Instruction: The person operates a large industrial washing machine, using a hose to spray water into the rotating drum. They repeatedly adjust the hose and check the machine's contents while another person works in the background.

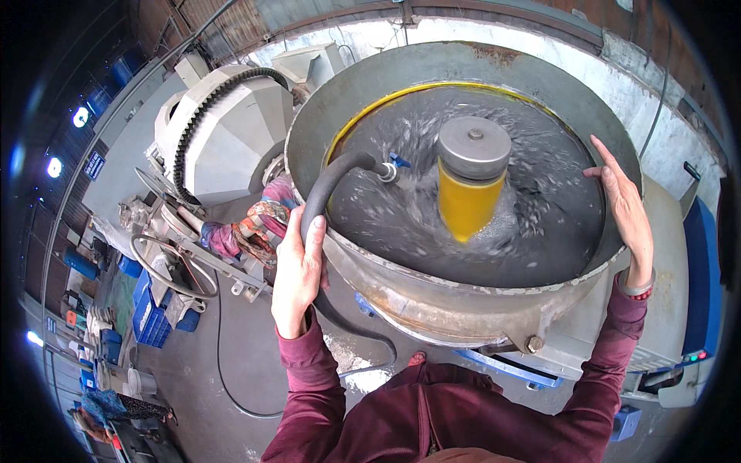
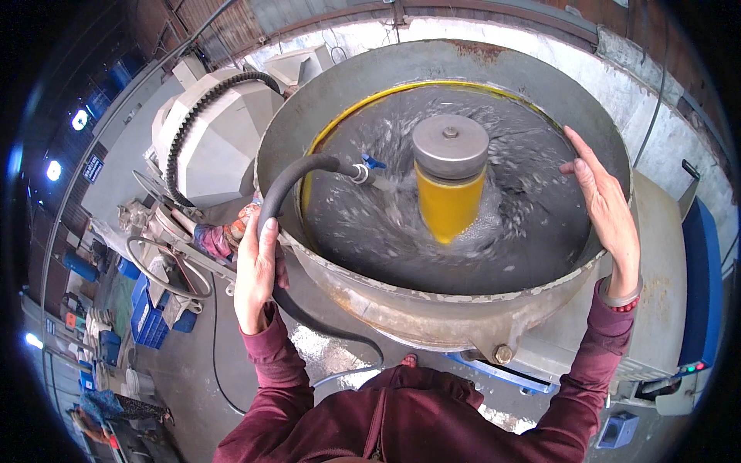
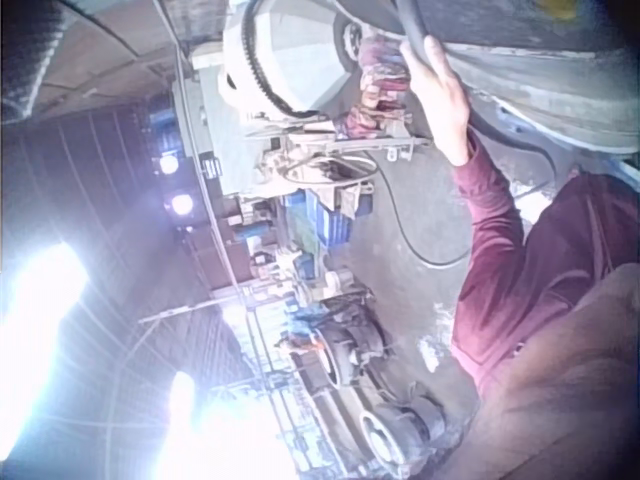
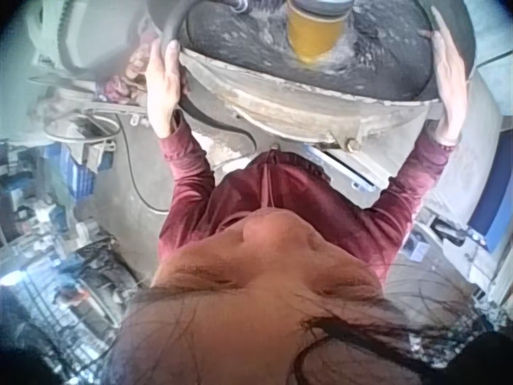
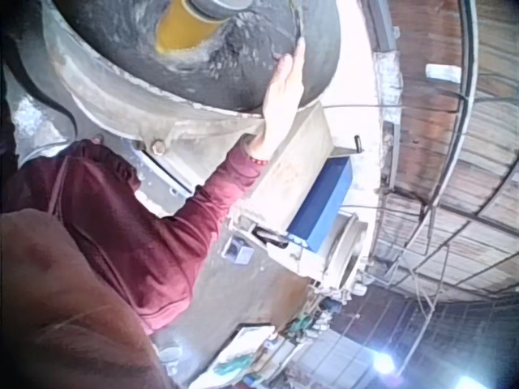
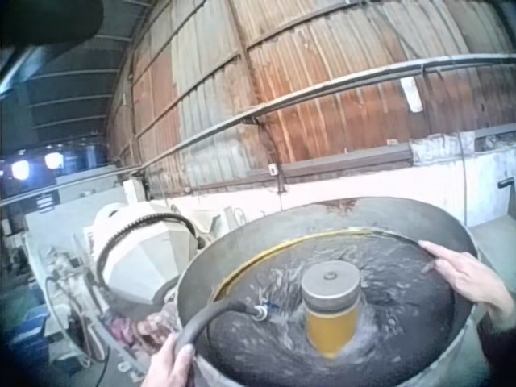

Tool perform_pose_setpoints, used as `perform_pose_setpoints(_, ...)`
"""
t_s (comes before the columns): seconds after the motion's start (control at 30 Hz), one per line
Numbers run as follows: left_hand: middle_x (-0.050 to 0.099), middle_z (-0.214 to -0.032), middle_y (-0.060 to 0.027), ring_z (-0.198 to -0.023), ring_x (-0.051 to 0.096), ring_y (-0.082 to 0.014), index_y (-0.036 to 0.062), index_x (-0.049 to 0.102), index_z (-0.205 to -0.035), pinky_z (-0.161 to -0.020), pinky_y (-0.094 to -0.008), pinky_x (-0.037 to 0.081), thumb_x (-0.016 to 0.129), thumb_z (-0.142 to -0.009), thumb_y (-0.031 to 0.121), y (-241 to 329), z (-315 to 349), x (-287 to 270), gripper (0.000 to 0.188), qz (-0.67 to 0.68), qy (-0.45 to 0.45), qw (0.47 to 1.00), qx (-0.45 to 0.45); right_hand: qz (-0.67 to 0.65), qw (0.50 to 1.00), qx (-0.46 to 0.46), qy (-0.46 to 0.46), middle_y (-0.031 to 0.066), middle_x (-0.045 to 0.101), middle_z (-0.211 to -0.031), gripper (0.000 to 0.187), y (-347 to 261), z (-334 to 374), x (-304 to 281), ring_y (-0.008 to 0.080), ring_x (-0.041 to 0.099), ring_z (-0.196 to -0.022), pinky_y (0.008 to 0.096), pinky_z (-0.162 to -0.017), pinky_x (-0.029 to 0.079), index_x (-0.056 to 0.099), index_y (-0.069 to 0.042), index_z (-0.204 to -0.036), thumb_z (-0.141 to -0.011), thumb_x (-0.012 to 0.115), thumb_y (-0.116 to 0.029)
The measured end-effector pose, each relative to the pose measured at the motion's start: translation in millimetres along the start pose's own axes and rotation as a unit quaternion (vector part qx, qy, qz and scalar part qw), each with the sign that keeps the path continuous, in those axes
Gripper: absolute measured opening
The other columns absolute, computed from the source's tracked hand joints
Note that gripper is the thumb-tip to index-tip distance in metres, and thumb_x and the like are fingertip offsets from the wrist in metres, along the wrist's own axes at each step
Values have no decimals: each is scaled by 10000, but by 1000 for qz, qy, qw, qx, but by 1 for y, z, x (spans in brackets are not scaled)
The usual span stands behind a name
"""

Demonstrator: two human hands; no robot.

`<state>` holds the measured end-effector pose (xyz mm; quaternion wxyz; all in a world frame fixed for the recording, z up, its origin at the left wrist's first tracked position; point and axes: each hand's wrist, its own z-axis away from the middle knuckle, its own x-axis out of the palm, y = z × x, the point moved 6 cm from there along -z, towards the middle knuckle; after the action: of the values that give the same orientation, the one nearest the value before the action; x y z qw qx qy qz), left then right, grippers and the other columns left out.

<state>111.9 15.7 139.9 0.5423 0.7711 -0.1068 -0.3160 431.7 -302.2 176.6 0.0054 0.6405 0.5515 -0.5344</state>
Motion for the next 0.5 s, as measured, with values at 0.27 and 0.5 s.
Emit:
perform_pose_setpoints(0.27,490,-554,-27,-354,434,-87,49,469,-1249,-347,-257,349,467,-1000,331,2,0,2,376,3,2,1000,3,3,1000,-6,4,136,656,-974,581,-2,0,0,197,569,-913,329,-859,421,403,-172,-1436,-991,313,-535)
perform_pose_setpoints(0.5,435,-491,0,-334,389,-77,36,443,-1290,-342,-249,320,445,-1009,322,1,0,2,401,11,-2,1000,15,-9,1000,-15,-2,149,663,-1010,596,-5,1,0,253,588,-1066,367,-948,401,405,-175,-1433,-981,318,-555)
